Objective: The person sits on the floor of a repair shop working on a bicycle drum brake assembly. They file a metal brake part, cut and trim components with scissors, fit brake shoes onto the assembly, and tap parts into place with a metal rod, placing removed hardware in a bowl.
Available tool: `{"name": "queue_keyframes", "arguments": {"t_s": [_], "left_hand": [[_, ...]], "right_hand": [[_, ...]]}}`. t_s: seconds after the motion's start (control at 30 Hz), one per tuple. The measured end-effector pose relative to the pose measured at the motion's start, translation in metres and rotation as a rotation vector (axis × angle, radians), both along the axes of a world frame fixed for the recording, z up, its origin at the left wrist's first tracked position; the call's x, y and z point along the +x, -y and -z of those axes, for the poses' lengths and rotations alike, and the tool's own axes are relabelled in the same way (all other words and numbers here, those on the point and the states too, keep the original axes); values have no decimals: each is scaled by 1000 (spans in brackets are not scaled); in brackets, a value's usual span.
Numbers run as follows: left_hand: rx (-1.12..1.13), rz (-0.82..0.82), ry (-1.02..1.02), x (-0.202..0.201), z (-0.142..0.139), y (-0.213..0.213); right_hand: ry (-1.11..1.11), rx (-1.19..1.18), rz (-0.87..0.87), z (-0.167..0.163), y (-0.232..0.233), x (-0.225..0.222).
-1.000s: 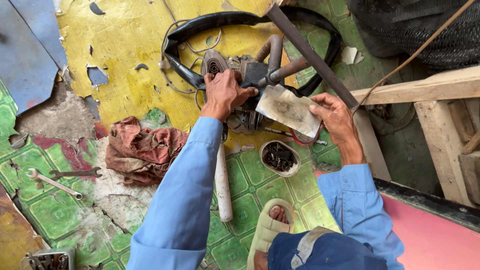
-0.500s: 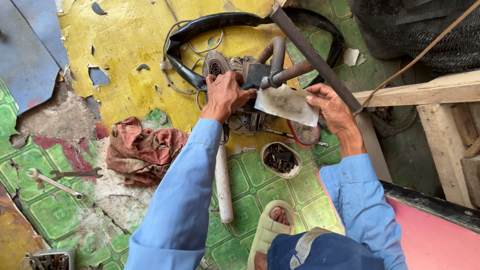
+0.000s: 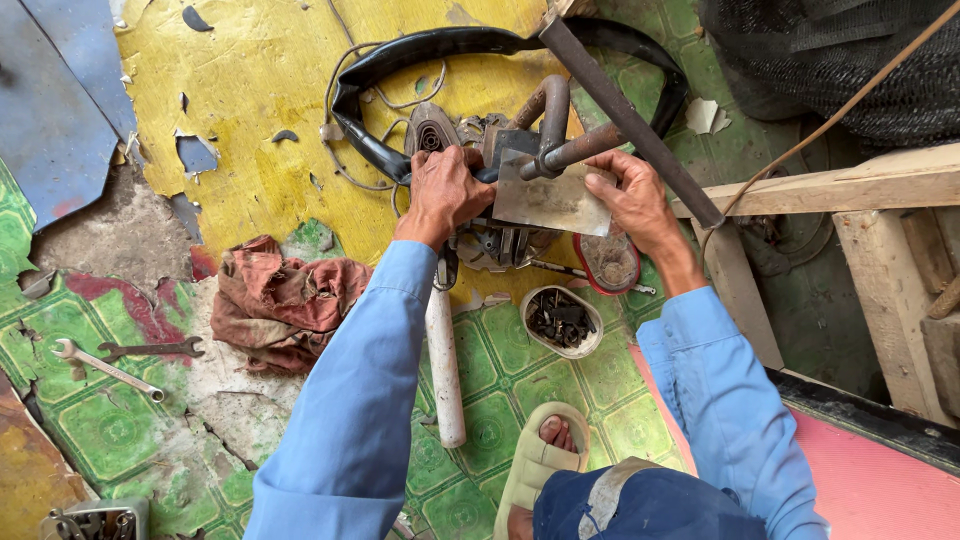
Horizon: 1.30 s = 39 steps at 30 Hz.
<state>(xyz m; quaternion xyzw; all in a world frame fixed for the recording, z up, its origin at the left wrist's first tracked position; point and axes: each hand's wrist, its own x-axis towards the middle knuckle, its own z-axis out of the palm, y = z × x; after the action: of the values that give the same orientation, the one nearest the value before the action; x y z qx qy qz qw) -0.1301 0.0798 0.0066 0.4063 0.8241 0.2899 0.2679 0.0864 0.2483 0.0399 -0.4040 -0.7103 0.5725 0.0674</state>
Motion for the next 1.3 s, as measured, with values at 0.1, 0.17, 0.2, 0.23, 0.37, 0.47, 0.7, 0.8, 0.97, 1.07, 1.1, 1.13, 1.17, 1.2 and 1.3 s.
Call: {"name": "queue_keyframes", "arguments": {"t_s": [0.1, 0.17, 0.2, 0.23, 0.37, 0.47, 0.7, 0.8, 0.97, 1.07, 1.1, 1.13, 1.17, 1.2, 1.3], "left_hand": [[25, 5, 27, 0, 2, 1], [2, 17, 52, -1, 3, 1], [10, 19, 37, -1, 3, 2], [20, 23, 22, -1, 4, 2], [49, 36, 12, -1, 5, 3], [86, 10, 15, -1, 4, 2], [56, 6, 28, 1, -1, 4], [51, 17, 31, 1, 0, 4], [88, 29, 5, 1, 1, 4], [126, 13, 17, 2, -1, 5], [97, 22, 18, 1, -3, 4], [69, 29, 18, 2, -4, 4], [40, 36, 20, 1, -6, 4], [46, 29, 28, 1, -7, 4], [67, 11, 47, 2, -6, 5]], "right_hand": [[-168, 291, -95, 5, 8, -3], [-166, 242, -33, 10, 9, -2], [-165, 215, -1, 12, 9, -2], [-241, 114, 6, 15, 7, -2], [-370, -191, 8, 17, -6, -1], [-291, -162, 39, 15, -5, -6], [-147, 748, -79, 13, 30, -25], [-71, 662, 54, 10, 35, -31], [-1, 1030, -71, 5, 46, -32], [175, 1073, -56, 5, 57, -33], [256, 1063, -42, 5, 60, -34], [218, 1069, -70, 5, 62, -33], [180, 1075, -97, 6, 63, -32], [143, 1079, -126, 7, 65, -31], [92, 964, -177, 11, 64, -29]]}}
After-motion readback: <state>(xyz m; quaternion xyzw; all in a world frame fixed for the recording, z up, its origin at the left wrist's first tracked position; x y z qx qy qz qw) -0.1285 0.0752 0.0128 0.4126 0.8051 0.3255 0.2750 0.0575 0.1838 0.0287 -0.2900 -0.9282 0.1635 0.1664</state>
